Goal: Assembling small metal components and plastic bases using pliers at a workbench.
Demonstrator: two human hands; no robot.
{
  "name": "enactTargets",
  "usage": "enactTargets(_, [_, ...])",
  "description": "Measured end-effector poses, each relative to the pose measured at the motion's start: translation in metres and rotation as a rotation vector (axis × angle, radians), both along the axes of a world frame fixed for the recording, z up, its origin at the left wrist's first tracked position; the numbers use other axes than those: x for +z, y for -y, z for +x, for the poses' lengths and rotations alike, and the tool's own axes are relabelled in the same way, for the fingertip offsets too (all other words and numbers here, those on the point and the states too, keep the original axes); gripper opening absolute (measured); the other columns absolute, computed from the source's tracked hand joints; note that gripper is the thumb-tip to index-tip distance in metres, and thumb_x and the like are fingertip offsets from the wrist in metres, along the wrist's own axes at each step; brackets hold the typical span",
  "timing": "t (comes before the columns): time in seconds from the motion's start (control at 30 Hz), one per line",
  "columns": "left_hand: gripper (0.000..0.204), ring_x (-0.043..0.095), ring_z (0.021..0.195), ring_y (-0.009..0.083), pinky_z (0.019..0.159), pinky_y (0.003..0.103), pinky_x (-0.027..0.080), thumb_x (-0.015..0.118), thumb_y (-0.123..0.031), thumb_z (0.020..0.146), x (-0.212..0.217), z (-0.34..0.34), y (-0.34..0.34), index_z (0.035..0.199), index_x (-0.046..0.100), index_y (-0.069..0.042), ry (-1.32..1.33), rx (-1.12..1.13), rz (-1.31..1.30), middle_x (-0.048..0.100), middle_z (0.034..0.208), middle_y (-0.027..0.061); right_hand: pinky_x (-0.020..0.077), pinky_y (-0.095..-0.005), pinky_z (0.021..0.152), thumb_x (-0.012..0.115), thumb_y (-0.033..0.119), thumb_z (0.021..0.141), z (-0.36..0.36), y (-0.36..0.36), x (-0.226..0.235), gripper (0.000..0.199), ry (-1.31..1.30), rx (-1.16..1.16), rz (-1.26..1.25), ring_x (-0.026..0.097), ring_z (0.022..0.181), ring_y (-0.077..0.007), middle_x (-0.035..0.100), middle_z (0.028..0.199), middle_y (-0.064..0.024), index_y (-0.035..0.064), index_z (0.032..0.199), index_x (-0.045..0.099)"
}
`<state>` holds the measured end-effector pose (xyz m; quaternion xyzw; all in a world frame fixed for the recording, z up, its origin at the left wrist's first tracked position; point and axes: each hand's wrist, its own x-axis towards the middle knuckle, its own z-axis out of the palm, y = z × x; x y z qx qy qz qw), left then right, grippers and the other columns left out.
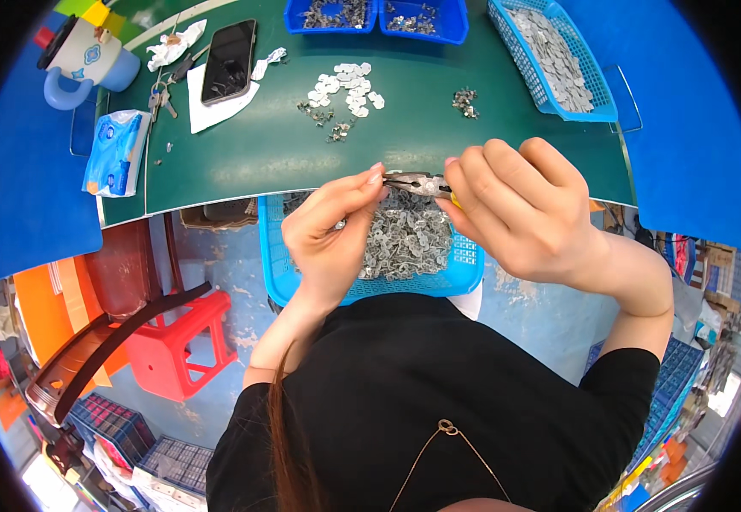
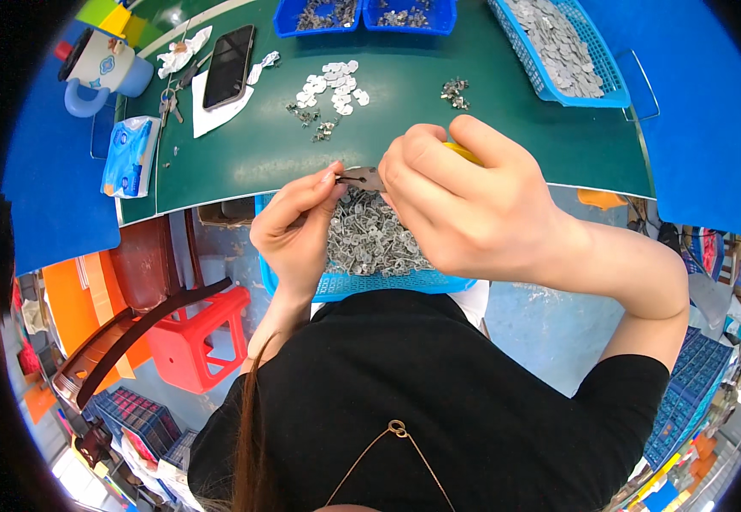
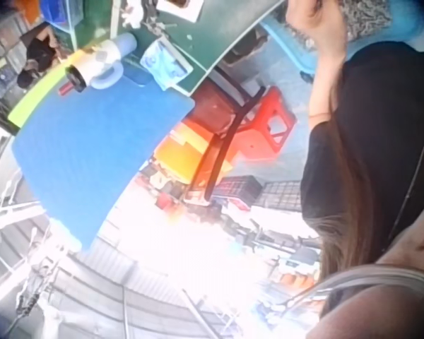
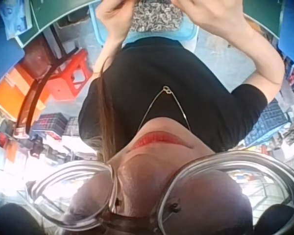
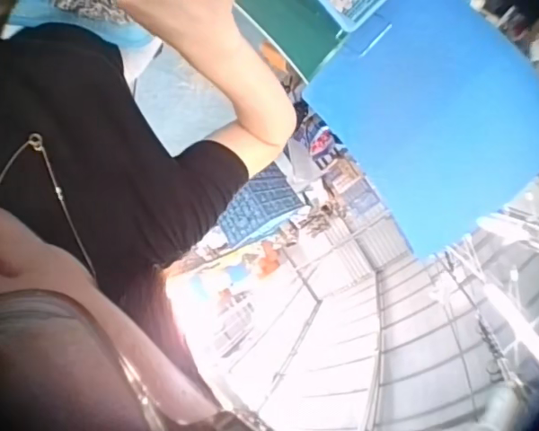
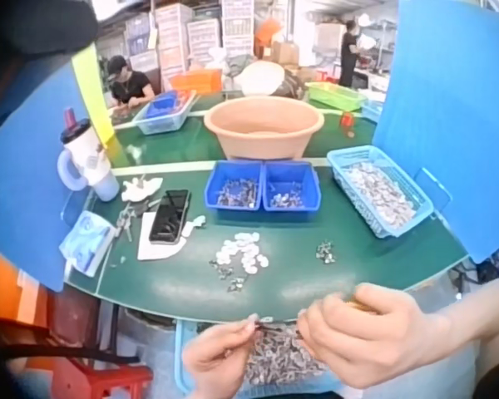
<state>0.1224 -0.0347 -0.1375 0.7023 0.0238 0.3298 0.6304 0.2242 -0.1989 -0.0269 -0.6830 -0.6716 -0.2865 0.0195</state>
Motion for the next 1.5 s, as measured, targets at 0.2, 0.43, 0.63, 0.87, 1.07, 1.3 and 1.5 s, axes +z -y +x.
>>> enactTargets(0.2, [0.019,0.066,0.088,0.0149,0.072,0.024,0.053,0.066,0.008,0.079,-0.011,0.002,0.000,0.097,0.068,0.001,-0.084,-0.105,-0.135,0.068,0.096,0.0116,0.0430,-0.0331,0.060,0.075,0.013,0.062,0.010,0.006,-0.007,0.033,-0.186,0.014,-0.048,0.057,0.078,-0.0246,0.058,0.087,-0.0113,-0.0032,0.089,0.063])
enactTargets(0.43, [0.015,0.064,0.083,0.0119,0.072,0.025,0.051,0.067,-0.002,0.081,-0.036,-0.008,-0.016,0.095,0.063,0.001,-0.558,-0.415,-0.276,0.066,0.092,0.0059,0.0453,-0.0380,0.076,0.075,0.016,0.070,0.028,0.022,-0.075,0.035,-0.644,-0.332,0.102,0.056,0.090,-0.0289,0.059,0.096,-0.0109,0.0029,0.099,0.062])
enactTargets(0.63, [0.021,0.064,0.069,0.0173,0.058,0.030,0.048,0.072,-0.016,0.077,-0.020,0.019,-0.013,0.096,0.065,-0.009,-0.423,-0.235,0.472,0.063,0.086,0.0045,0.0384,-0.0427,0.094,0.069,0.020,0.078,0.038,0.014,-0.141,0.032,-0.592,-0.499,0.177,0.054,0.106,-0.0288,0.058,0.107,-0.0094,0.0049,0.105,0.061])
enactTargets(0.87, [0.014,0.058,0.087,0.0218,0.060,0.035,0.049,0.069,-0.015,0.075,-0.026,0.109,-0.050,0.089,0.066,-0.012,-0.176,0.059,1.005,0.058,0.086,0.0028,0.0339,-0.0460,0.102,0.067,0.017,0.080,0.034,0.007,-0.157,0.030,-0.542,-0.541,0.302,0.053,0.111,-0.0275,0.059,0.112,-0.0080,0.0064,0.108,0.063])
enactTargets(1.07, [0.012,0.055,0.092,0.0227,0.078,0.036,0.045,0.070,-0.018,0.074,-0.027,0.149,-0.069,0.080,0.066,-0.009,-0.232,-0.182,1.162,0.059,0.088,0.0039,0.0345,-0.0457,0.102,0.069,0.017,0.078,0.032,0.007,-0.160,0.031,-0.517,-0.553,0.357,0.053,0.110,-0.0269,0.060,0.111,-0.0071,0.0067,0.107,0.064])
enactTargets(1.3, [0.011,0.062,0.080,0.0208,0.071,0.029,0.048,0.067,-0.013,0.082,0.005,0.131,-0.084,0.086,0.062,-0.004,-0.291,-0.267,0.530,0.065,0.087,0.0059,0.0399,-0.0409,0.096,0.071,0.011,0.075,0.027,0.000,-0.151,0.026,-0.535,-0.473,0.548,0.056,0.102,-0.0258,0.063,0.103,-0.0058,0.0071,0.100,0.067])
enactTargets(1.5, [0.011,0.058,0.080,0.0067,0.071,0.021,0.046,0.062,-0.007,0.088,-0.032,0.073,-0.095,0.097,0.061,-0.001,-0.234,-0.074,0.010,0.064,0.089,0.0013,0.0435,-0.0347,0.075,0.070,0.005,0.074,0.018,-0.069,-0.152,0.016,-0.793,-0.306,0.537,0.058,0.086,-0.0235,0.063,0.091,-0.0054,0.0071,0.090,0.068])
